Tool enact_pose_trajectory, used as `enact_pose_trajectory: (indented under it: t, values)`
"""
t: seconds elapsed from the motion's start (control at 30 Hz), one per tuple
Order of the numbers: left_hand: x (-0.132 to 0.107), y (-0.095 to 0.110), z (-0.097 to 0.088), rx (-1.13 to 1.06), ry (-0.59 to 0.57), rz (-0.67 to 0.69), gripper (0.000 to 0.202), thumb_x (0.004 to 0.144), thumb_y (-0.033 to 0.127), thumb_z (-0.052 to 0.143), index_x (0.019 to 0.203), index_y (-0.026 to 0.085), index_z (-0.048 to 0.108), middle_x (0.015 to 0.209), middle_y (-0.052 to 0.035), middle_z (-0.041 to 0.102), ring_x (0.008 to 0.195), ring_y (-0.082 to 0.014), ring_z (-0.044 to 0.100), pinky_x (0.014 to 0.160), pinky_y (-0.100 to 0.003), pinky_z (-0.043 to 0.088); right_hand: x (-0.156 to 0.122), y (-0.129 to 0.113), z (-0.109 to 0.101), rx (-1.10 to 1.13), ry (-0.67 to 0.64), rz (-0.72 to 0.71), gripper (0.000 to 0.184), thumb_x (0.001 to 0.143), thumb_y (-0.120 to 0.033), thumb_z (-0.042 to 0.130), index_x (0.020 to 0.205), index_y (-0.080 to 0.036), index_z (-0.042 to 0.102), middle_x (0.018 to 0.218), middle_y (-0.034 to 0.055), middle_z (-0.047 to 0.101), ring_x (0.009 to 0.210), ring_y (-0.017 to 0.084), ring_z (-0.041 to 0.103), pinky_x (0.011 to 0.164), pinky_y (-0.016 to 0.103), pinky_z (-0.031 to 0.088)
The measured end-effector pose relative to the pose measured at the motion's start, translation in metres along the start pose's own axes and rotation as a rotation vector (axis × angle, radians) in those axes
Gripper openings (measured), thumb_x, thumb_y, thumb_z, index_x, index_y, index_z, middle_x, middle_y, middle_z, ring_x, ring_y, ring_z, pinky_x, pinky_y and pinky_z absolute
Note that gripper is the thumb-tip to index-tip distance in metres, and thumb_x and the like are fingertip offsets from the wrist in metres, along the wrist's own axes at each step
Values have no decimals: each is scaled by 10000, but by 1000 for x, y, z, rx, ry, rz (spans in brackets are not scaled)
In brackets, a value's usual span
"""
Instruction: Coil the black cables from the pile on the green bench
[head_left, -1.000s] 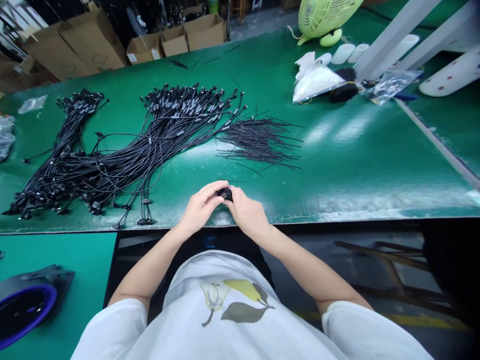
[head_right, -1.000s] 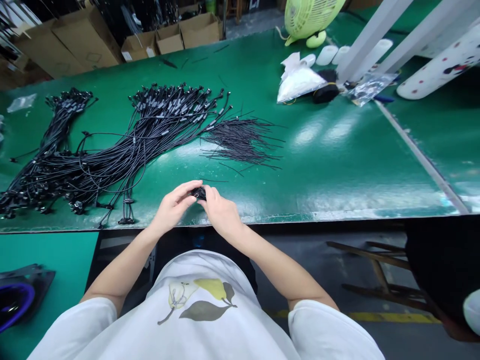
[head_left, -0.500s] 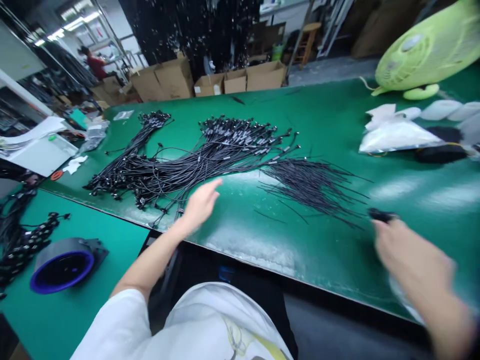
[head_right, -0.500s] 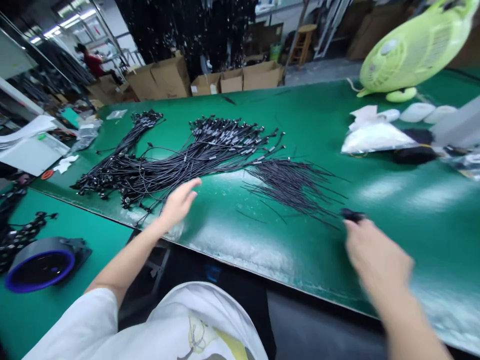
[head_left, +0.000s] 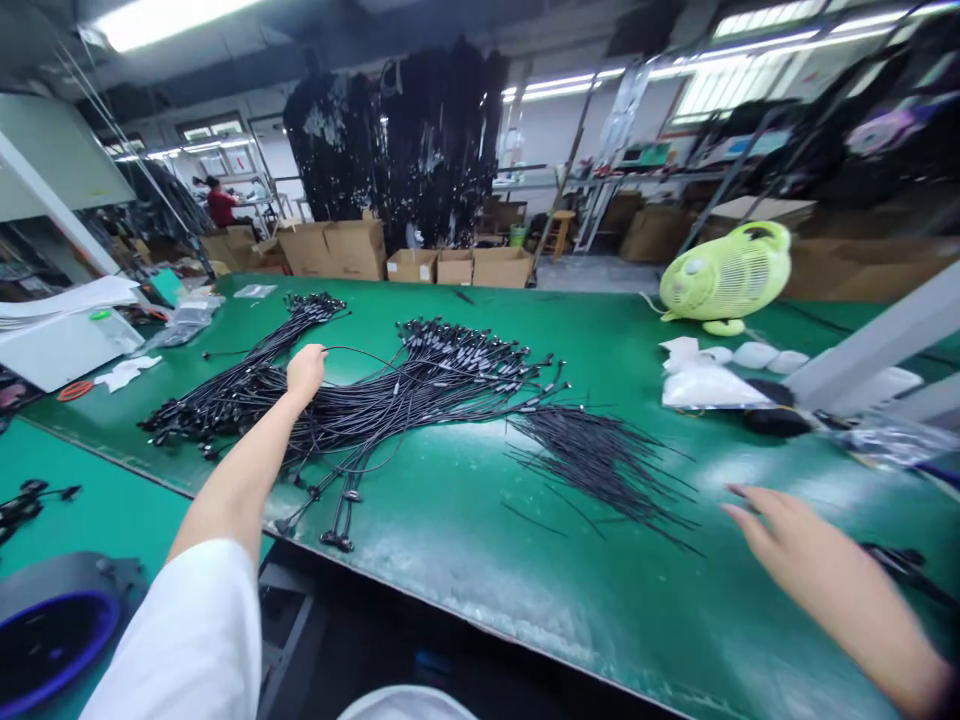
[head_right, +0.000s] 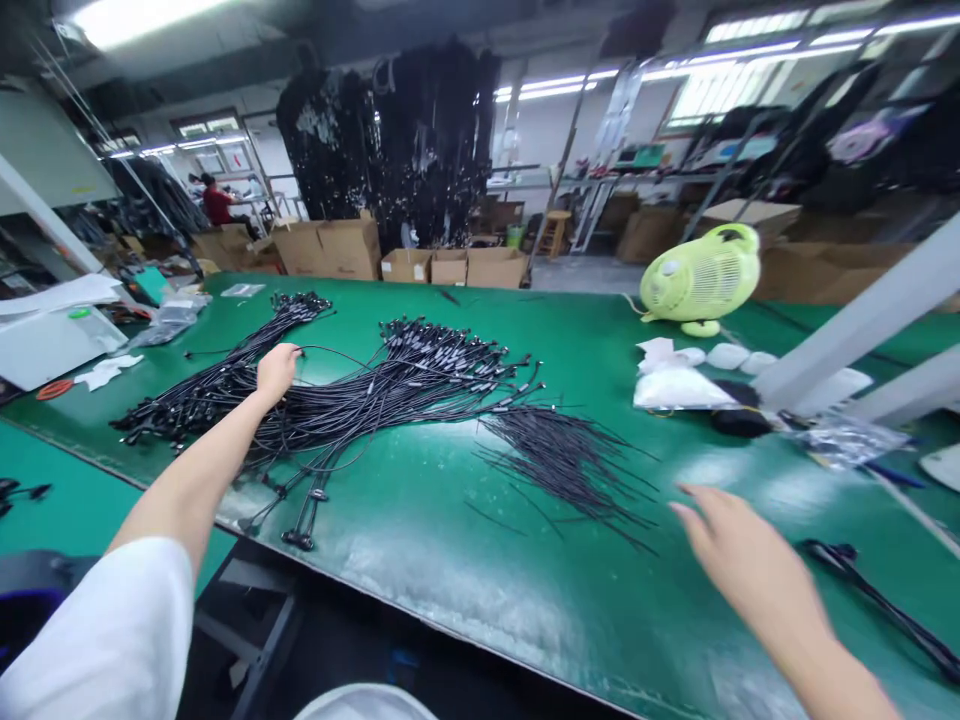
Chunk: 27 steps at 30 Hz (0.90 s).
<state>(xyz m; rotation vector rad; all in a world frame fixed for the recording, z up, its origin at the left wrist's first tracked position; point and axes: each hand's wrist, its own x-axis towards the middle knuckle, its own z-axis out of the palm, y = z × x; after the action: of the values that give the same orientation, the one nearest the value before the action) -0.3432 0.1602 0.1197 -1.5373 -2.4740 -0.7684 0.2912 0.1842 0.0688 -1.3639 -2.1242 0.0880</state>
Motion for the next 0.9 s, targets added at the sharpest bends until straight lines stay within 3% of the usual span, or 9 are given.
enact_pose_trajectory:
  t: [0.1,0.27,0.33,0.43,0.53,0.67,0.73,0.8,0.9]
  values:
    - [-20,-9,-12,-88,79,87,312,951,267,347,1086,154,605,1220,-122,637,1137,-202,563,1005,-323,398,49,-58,52,111,-183,-106,387,917,-477,411,1188,-268,591,1208,162,624,1087,302,620,942,502,473]
    - [-72,-14,-50,-369,241,246,294,939,351,414,987,182,650,1084,-87,686,1012,-201,625,952,-339,464,122,-230,146,197,-262,-522,662,856,-407,604,1414,-115,400,1465,204,407,1366,288,390,1091,461,369]
    - [-87,-6,-66,-507,328,341,263,926,374,468,900,199,663,1028,-82,695,976,-210,633,934,-355,473,133,-289,177,188,-323,-654,624,817,-403,680,1346,-140,480,1389,186,502,1293,255,476,1029,398,420]
    - [-84,3,-85,-530,379,480,250,931,374,482,859,212,657,1000,-81,691,999,-219,618,949,-354,451,141,-336,196,144,-357,-716,209,855,-324,655,997,-171,651,965,80,699,921,162,646,815,265,474]
    - [-54,-10,-95,-350,311,387,261,953,353,424,977,196,630,1061,-95,655,992,-217,597,935,-335,426,165,-322,170,78,-226,-588,241,958,-233,458,822,-140,634,820,87,671,756,137,617,705,253,427]
    - [-19,-54,-93,-88,-62,79,138,877,272,511,857,182,613,931,-79,665,937,-229,577,876,-312,408,212,-235,88,-18,61,-343,521,1019,-347,168,872,-113,611,993,210,636,906,213,603,720,345,400]
    - [-14,-68,-91,-96,-144,36,109,828,249,555,740,191,587,795,-51,662,854,-221,585,828,-298,413,218,-185,53,-176,24,-299,530,983,-530,257,773,-175,590,824,146,645,731,203,606,608,328,379]
    - [-17,-69,-90,-131,-142,18,161,828,262,537,683,196,555,729,-41,652,807,-217,592,806,-299,418,205,-143,33,-367,-75,-319,499,964,-551,294,725,-205,564,743,112,631,622,202,580,536,312,356]
    - [-30,-36,-83,-211,-160,16,262,882,292,417,686,183,554,698,-51,663,750,-207,618,790,-312,445,152,-116,28,-487,-200,-377,382,951,-407,320,743,-219,579,739,113,646,613,245,593,518,333,376]
